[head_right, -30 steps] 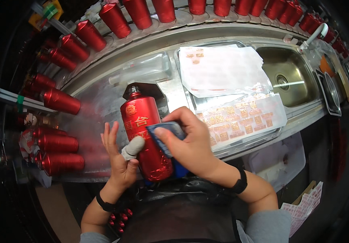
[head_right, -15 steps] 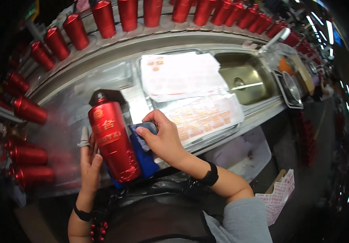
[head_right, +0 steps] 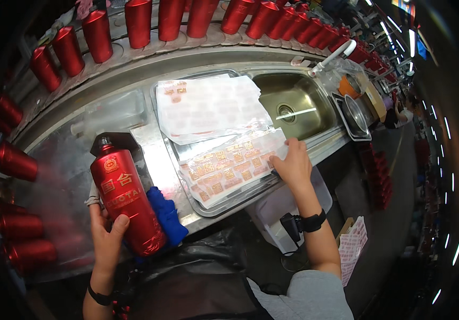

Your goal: Applying labels and wiping down red metal bottles on an assembly line.

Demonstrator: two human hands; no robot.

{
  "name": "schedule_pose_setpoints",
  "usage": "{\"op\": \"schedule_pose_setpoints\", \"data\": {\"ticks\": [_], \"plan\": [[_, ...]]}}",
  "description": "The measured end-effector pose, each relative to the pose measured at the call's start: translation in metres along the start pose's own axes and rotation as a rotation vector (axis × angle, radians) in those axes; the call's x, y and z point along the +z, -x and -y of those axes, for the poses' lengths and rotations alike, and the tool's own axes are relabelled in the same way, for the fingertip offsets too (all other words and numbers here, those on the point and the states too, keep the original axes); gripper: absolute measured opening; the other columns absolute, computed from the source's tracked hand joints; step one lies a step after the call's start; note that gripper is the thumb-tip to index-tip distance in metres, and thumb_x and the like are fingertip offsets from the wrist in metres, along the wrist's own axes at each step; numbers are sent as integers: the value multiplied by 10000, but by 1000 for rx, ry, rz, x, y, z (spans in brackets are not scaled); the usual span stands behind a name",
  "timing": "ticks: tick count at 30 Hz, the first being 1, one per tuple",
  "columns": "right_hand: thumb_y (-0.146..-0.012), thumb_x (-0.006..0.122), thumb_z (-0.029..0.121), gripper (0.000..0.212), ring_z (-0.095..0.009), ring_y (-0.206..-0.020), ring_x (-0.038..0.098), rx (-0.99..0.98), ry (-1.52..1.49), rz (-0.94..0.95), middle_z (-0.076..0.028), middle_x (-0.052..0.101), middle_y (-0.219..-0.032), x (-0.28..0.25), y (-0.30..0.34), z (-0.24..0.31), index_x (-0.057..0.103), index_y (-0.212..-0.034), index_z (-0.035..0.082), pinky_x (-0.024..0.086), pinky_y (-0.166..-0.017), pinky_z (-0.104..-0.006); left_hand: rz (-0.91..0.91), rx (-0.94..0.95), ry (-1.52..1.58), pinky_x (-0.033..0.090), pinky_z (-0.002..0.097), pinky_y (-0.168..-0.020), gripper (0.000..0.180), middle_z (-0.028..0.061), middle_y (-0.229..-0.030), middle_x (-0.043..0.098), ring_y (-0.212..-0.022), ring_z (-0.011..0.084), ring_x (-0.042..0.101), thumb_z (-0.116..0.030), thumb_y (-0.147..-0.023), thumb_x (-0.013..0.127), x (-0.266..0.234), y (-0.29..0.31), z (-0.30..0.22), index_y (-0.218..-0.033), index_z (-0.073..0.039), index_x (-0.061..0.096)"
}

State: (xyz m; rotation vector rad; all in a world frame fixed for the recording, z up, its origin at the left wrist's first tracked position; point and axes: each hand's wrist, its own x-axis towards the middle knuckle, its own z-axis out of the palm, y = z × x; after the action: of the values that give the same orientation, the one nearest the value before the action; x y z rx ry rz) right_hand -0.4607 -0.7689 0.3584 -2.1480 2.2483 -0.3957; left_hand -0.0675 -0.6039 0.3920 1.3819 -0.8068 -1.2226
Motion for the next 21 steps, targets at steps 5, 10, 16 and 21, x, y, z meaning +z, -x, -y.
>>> {"op": "schedule_pose_setpoints", "data": {"ticks": [5, 10, 16, 21], "plan": [[-724, 799, 350, 501, -333, -836, 670, 167, -55, 77, -134, 673, -872, 1, -15, -27, 659, -1067, 13, 518, -729, -428, -1, 15, -11, 433, 356, -1035, 939, 139, -1326, 525, -1196, 201, 546, -221, -854, 753, -2, -1, 3, -1552, -31, 155], [-764, 779, 357, 404, -266, -698, 654, 306, -292, -23, -105, 663, -740, 14, -5, -43, 687, -954, 13, 502, -651, -375, -14, 48, -65, 440, 349, -1021, 897, 136, -1322, 521, -1180, 193, 548, -273, -877, 729, 0, -1, 6, -1538, -6, 184], [-810, 746, 221, 247, -135, -620, 617, 298, -450, -123, -75, 671, -675, 15, 0, -49, 699, -817, -21, 481, -607, -295, -29, 83, -68, 447, 345, -1006, 832, 131, -1290, 544, -1159, 186, 557, -286, -902, 700, 0, 3, 11, -1521, -5, 221], [-798, 760, 210, 245, -104, -629, 600, 247, -536, -153, -64, 669, -654, 23, -43, -102, 705, -789, -28, 475, -598, -291, -42, 95, -84, 457, 335, -986, 799, 119, -1256, 565, -1133, 176, 569, -285, -909, 694, 3, 1, 9, -1507, -6, 243]]}}
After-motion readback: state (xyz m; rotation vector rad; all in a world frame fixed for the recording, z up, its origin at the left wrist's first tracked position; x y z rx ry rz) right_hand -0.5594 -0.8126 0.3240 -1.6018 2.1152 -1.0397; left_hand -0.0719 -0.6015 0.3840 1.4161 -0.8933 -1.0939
